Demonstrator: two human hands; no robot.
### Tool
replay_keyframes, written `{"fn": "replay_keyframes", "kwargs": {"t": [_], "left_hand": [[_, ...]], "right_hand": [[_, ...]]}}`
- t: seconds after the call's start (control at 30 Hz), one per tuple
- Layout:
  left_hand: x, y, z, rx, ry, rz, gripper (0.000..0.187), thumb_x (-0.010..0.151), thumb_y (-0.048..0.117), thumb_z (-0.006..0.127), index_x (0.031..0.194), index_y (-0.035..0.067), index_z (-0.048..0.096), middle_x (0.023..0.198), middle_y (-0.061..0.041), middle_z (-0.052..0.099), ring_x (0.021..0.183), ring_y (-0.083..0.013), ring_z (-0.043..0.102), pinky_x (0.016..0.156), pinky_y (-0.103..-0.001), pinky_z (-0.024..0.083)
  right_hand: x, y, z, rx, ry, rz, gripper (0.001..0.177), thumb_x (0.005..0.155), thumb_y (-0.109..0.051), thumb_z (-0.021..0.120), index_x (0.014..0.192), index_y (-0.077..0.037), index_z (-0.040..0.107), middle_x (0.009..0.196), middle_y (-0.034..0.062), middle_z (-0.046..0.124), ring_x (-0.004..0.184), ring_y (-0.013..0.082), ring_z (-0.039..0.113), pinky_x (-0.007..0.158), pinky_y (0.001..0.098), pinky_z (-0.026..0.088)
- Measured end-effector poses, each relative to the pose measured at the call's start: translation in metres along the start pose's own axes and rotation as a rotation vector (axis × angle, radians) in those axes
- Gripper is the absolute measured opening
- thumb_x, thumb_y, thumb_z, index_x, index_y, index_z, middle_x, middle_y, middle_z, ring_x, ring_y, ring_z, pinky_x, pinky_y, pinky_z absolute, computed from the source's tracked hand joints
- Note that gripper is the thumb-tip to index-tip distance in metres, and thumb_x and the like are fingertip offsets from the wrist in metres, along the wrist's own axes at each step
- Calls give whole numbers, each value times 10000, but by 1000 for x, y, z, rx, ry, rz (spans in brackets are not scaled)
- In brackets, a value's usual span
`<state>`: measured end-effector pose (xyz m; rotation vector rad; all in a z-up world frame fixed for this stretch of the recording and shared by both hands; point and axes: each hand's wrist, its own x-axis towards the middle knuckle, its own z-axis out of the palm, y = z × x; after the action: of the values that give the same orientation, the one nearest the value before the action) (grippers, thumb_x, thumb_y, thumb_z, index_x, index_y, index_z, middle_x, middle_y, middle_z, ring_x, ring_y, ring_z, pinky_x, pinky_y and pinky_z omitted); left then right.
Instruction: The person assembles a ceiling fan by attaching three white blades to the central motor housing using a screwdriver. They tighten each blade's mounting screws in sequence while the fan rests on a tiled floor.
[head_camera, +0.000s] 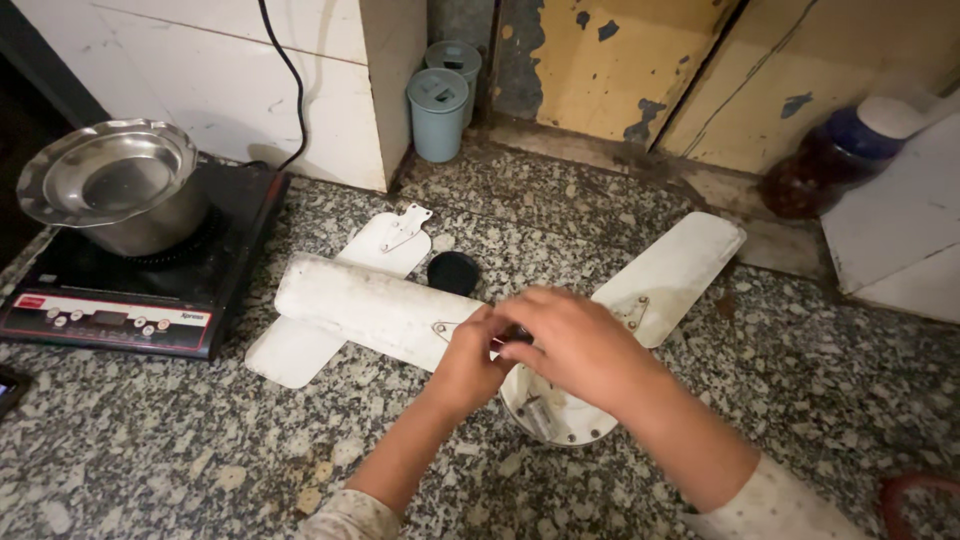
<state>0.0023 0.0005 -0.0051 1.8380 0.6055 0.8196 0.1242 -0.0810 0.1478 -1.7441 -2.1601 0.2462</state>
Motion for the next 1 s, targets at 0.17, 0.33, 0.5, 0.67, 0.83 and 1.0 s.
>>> {"fn": "replay_keyframes", "kwargs": {"t": [0.17,0.33,0.5,0.67,0.83,1.0], "left_hand": [[-1,-5,0,-269,-48,-47,386,819,-33,751,1192,-8,655,1082,-103,728,1001,-208,732,902,-316,607],[-2,2,-1,-50,10,-115,343,812,-19,769,1147,-4,693,1095,-110,660,956,-218,714,788,-320,631],[0,-2,-6,-45,-8,-114,278,845,14,760,1118,-7,714,1061,-96,716,947,-204,738,799,-304,616],[1,-5,-7,-109,-51,-96,380,826,28,779,1192,16,677,1096,-82,715,981,-197,710,804,-303,576],[2,-8,3,-1,19,-98,257,810,-28,774,1059,-24,709,1057,-115,660,914,-238,700,741,-334,594],[5,-7,-1,-142,-78,-49,369,855,3,727,1220,22,672,1079,-89,715,967,-198,716,830,-299,597]], "right_hand": [[2,8,4,-98,-135,115,242,838,-227,744,1008,-60,698,972,139,719,962,340,699,836,455,558],[8,7,9,-236,-159,282,373,911,-394,744,1056,-59,665,1012,141,708,981,329,700,856,446,561],[2,7,4,85,-19,-32,264,801,-169,686,1044,-68,713,1006,128,734,962,315,714,823,436,568],[11,8,4,-143,-175,283,292,880,-299,753,1059,-75,695,1046,116,732,980,303,715,864,423,566],[7,10,6,-120,-82,176,362,853,-321,780,1057,-34,696,994,148,721,936,335,709,811,451,560],[2,12,3,-34,-40,16,285,776,-175,706,1034,-57,732,926,128,726,896,328,714,777,444,575]]}}
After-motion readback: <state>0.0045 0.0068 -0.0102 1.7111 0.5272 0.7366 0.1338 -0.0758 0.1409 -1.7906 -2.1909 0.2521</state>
